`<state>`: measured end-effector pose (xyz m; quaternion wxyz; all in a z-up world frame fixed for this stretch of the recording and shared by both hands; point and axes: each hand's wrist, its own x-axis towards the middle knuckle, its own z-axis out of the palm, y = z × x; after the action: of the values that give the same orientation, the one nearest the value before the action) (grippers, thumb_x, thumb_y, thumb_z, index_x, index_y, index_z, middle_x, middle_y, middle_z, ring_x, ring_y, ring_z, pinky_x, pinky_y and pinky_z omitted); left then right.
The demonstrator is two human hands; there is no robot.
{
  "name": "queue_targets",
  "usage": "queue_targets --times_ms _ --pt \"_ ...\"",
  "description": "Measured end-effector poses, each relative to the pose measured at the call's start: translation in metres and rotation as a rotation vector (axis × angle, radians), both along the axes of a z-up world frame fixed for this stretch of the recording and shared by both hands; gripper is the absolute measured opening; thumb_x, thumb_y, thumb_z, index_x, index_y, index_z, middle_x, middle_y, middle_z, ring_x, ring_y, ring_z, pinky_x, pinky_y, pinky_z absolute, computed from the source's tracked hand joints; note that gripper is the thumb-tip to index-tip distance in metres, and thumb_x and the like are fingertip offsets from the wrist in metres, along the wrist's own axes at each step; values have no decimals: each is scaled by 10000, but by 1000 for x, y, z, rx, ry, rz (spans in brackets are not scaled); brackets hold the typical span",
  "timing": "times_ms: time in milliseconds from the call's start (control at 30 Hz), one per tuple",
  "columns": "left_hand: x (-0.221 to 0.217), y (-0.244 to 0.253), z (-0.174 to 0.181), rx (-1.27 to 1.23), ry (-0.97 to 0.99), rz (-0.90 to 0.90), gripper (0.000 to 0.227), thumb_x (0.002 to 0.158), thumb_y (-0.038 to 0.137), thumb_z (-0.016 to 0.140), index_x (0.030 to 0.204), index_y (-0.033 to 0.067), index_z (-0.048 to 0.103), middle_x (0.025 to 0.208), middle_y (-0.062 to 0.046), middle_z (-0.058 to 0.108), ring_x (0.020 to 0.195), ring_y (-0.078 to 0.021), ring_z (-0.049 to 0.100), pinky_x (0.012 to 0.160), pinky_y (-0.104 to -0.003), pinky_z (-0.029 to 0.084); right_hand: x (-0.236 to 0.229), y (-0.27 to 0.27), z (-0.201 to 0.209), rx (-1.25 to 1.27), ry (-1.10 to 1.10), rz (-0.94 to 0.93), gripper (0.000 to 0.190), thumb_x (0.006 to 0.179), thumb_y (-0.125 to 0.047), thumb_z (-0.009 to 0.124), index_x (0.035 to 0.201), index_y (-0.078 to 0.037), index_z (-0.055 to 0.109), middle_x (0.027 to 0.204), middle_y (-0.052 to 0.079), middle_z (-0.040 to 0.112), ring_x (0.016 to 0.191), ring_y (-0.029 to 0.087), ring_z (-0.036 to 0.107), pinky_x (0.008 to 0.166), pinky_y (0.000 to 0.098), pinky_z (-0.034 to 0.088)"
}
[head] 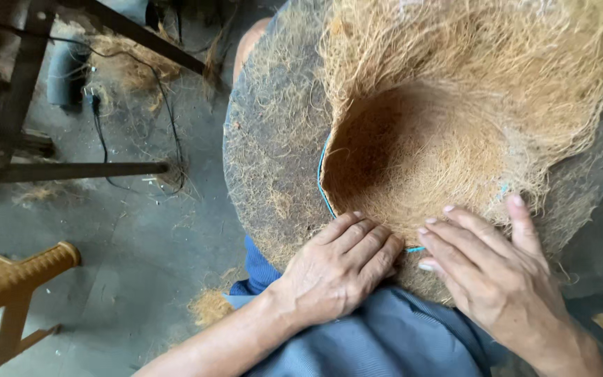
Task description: The person uses a green glass bottle to press and shape the interior of a coconut fiber bowl. They then use both hands to smooth and compress the fibers along the rim and interior surface, refining the bowl's shape.
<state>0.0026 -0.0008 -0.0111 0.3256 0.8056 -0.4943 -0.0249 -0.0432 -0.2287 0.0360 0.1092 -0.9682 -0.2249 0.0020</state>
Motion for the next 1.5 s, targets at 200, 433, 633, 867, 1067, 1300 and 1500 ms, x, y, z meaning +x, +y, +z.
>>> queue_targets --times_ms 200,433,633,867,1067,1300,1500 --pt "0 8 6 4 -53 12 341 1088 197 437 1335 -2 563 1301 -192 654 1225 -339 622 1127 -469 409 3 -9 8 56 -34 24 391 893 -294 685 1233 -104 657 1299 81 650 1278 291 586 1201 551 249" --pt "4 47 13 156 -125 216 491 1066 404 549 1414 59 533 1476 -125 537 1406 -308 472 1185 -486 252 -2 -17 13 73 -156 -94 299 921 -259 665 1112 -43 744 1134 121 748 1124 361 686 1240 515 211" --pt "33 50 15 131 -183 78 377 1065 335 539 1316 59 594 1400 -145 596 1380 -347 474 1155 -533 321 -8 53 -4 213 85 -21 628 891 -428 608 1364 -25 514 1344 146 621 1209 233 633 1170 609 324" --pt "43 48 10 34 -173 53 262 1055 225 524 1190 32 637 1252 -168 670 1331 -366 536 1144 -512 339 40 65 10 374 323 -177 599 966 -372 469 1424 14 454 1436 189 534 1293 267 559 1146 484 319" --pt "44 46 12 -15 -138 1 271 1041 166 522 1203 -16 638 1261 -215 658 1266 -368 595 1149 -480 363 117 88 -11 474 657 -400 108 907 -118 383 832 -97 458 838 73 576 772 245 554 725 400 416" --pt "48 46 13 -61 -186 67 287 1025 223 585 1167 -15 659 1210 -195 683 1249 -357 603 1117 -494 410 115 72 -32 469 711 -328 124 828 -35 444 892 -113 517 911 47 617 830 217 591 782 376 459" --pt "44 55 14 -82 -129 193 279 1005 215 625 1220 37 636 1309 -177 632 1308 -358 564 1158 -541 266 91 31 35 449 528 -244 362 941 -170 488 1262 -81 631 1301 85 655 1191 210 616 1064 388 427"
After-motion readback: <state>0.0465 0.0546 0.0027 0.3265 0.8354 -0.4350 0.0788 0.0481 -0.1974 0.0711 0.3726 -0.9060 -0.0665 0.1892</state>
